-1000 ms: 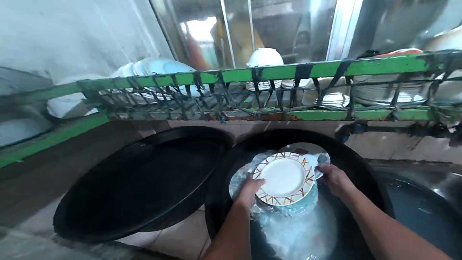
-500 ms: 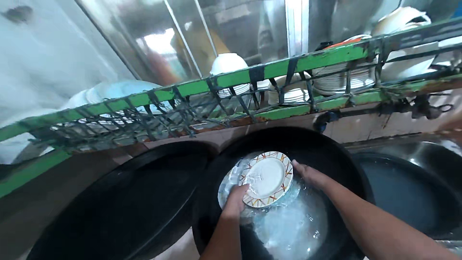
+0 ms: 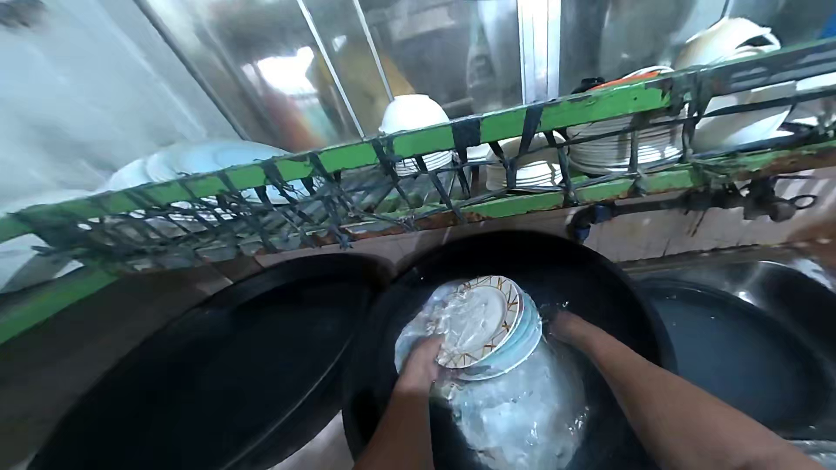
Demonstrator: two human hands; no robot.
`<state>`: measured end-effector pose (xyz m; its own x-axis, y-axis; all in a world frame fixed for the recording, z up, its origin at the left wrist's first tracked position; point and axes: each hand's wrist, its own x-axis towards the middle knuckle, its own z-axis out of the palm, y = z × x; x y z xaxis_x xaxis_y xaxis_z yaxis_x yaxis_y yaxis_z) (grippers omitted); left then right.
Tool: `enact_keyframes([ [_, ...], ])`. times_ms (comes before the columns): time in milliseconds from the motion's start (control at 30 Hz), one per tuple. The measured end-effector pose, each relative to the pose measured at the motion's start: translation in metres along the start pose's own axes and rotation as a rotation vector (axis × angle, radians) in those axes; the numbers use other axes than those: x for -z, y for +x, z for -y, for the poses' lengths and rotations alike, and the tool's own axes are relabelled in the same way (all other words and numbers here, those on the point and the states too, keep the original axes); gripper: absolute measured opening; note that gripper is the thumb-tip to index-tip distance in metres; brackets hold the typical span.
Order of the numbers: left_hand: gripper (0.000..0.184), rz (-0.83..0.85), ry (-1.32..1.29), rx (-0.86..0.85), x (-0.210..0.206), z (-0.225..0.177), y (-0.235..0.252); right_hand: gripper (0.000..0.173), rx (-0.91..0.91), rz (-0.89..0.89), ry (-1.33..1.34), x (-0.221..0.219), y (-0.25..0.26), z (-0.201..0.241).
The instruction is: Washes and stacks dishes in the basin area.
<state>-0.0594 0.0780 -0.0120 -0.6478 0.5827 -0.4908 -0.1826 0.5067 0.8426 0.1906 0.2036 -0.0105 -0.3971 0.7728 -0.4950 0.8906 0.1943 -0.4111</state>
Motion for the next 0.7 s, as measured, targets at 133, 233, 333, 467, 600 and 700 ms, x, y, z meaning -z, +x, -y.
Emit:
enact_keyframes([
  [133,0.043,0.033,-0.032,0.022,0.0,0.001,0.006,0.05,-0.033,0.169,-0.059,-0.004,0.001,-0.002],
  [233,0.045,0.052,-0.042,0.032,0.0,0.0,0.009,0.053,-0.021,0.197,-0.015,-0.006,0.004,-0.006],
  [333,0.04,0.053,-0.041,0.041,0.002,-0.002,0.009,0.049,-0.028,0.185,-0.001,0.003,-0.001,0.0],
  [467,0.038,0.066,-0.062,0.055,0.003,-0.001,0.011,0.048,-0.032,0.085,0.098,0.019,-0.001,-0.001],
  [600,0.033,0.106,-0.071,0.036,0.006,0.005,0.02,0.046,-0.073,-0.026,0.227,0.032,-0.005,-0.008],
  [700,0.033,0.14,-0.105,0.053,0.006,0.001,0.015,0.04,-0.117,-0.184,0.442,0.042,-0.011,-0.016],
])
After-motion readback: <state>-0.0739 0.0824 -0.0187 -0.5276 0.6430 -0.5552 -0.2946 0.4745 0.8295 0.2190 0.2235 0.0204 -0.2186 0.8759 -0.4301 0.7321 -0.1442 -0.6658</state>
